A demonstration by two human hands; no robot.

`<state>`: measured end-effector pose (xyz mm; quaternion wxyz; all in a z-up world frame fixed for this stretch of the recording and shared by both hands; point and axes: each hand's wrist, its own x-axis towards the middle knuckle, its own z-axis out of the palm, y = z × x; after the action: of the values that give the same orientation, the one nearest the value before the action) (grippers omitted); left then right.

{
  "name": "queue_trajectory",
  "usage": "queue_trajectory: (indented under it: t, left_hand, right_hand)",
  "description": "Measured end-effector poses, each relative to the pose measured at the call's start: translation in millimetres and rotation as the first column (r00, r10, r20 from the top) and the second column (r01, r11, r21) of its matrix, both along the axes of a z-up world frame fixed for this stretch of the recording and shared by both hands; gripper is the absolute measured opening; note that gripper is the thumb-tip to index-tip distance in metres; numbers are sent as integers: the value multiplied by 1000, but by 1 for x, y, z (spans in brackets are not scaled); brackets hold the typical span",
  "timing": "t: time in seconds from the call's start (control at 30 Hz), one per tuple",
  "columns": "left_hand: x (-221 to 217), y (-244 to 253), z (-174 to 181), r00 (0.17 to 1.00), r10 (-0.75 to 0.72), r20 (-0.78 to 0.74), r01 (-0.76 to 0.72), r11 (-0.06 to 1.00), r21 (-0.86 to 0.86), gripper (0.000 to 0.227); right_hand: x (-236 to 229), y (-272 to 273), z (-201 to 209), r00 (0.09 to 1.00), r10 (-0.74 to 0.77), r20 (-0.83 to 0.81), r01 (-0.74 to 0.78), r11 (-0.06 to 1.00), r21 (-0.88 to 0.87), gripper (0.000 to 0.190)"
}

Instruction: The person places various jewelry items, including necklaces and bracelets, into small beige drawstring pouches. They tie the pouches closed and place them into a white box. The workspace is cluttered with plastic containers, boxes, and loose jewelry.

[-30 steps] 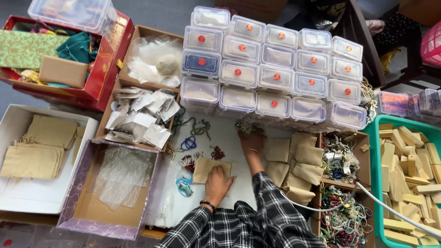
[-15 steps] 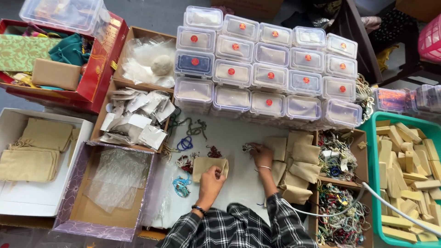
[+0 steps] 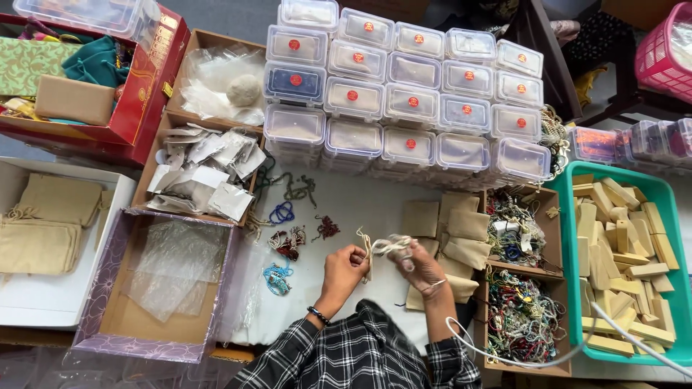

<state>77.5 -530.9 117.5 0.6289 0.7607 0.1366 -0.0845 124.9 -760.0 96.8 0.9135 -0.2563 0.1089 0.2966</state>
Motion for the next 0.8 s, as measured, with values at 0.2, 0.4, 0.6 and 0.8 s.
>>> queue_trajectory:
  t: [0.2, 0.4, 0.6, 0.8]
  left_hand:
    - [4, -6, -1, 998, 27, 51, -32, 995, 93, 21]
    - [4, -2, -1, 993, 99, 66, -106, 987, 120, 18]
    - [-1, -7, 10, 990, 111, 86, -119, 988, 101, 14]
    - [-8, -11, 19, 990, 77, 120, -85, 995, 61, 13]
  right_hand:
    - [-4, 6, -15, 975, 194, -104, -210, 964, -163, 33]
    - [-8, 15, 26, 977, 135, -163, -208, 755, -621, 36]
    - [-15, 19, 11, 980, 164, -109, -186, 585, -789, 35]
    - [-15, 27, 29, 983, 135, -125, -182, 597, -781, 38]
